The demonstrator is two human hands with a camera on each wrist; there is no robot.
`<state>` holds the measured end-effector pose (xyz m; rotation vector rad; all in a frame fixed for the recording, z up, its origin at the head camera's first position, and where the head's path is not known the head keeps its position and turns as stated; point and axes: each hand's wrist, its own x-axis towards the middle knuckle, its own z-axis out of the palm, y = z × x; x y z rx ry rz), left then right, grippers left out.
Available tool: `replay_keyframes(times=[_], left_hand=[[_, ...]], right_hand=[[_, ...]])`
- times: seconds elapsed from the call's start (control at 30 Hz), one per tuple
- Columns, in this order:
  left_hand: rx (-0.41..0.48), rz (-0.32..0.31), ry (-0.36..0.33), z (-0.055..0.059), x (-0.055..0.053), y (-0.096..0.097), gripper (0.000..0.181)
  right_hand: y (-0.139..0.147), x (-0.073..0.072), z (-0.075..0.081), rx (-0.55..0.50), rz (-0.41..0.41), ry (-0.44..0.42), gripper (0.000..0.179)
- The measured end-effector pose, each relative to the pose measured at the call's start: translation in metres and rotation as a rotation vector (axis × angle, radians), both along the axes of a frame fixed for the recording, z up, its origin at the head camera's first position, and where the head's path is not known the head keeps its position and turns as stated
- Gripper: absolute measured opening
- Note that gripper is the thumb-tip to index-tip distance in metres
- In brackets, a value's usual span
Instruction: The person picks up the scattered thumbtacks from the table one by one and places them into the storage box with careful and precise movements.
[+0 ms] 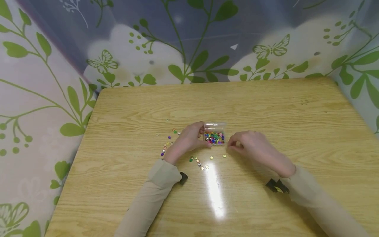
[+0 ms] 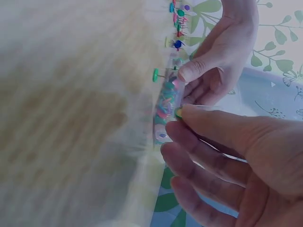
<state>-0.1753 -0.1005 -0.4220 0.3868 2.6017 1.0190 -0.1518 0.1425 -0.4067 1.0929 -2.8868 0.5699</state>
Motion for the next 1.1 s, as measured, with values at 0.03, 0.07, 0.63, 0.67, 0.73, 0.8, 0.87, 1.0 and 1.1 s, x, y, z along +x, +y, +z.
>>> replay_keyframes(times=[0.03, 0.07, 0.63, 0.67, 0.73, 0.8, 0.87, 1.0, 1.1], left_hand=[[0.001, -0.001, 0.001, 0.000, 0.000, 0.000, 0.052], [0.002, -0.001, 0.002, 0.000, 0.000, 0.000, 0.052], [0.007, -0.024, 0.021, -0.002, -0.001, 0.000, 0.054], [0.007, -0.025, 0.022, -0.002, -0.001, 0.000, 0.054], [0.005, -0.022, 0.022, -0.002, -0.001, 0.000, 0.054], [0.006, -0.019, 0.019, -0.001, -0.001, -0.001, 0.054], [0.009, -0.017, 0.016, -0.001, -0.001, -0.001, 0.055], [0.015, -0.020, 0.017, -0.001, -0.001, -0.001, 0.055], [0.016, -0.020, 0.020, -0.001, -0.001, -0.001, 0.053]], right_hand=[[-0.001, -0.002, 0.001, -0.011, -0.008, 0.012, 0.003], [-0.003, -0.004, 0.001, -0.019, -0.012, 0.025, 0.003], [-0.023, -0.022, 0.001, -0.127, -0.123, 0.085, 0.005], [-0.023, -0.023, 0.000, -0.131, -0.129, 0.088, 0.005], [-0.024, -0.023, 0.000, -0.133, -0.139, 0.090, 0.006], [-0.024, -0.023, -0.001, -0.139, -0.146, 0.090, 0.007], [-0.024, -0.024, -0.002, -0.144, -0.151, 0.093, 0.008], [-0.024, -0.023, -0.001, -0.148, -0.139, 0.113, 0.007], [-0.022, -0.022, -0.001, -0.148, -0.119, 0.131, 0.006]])
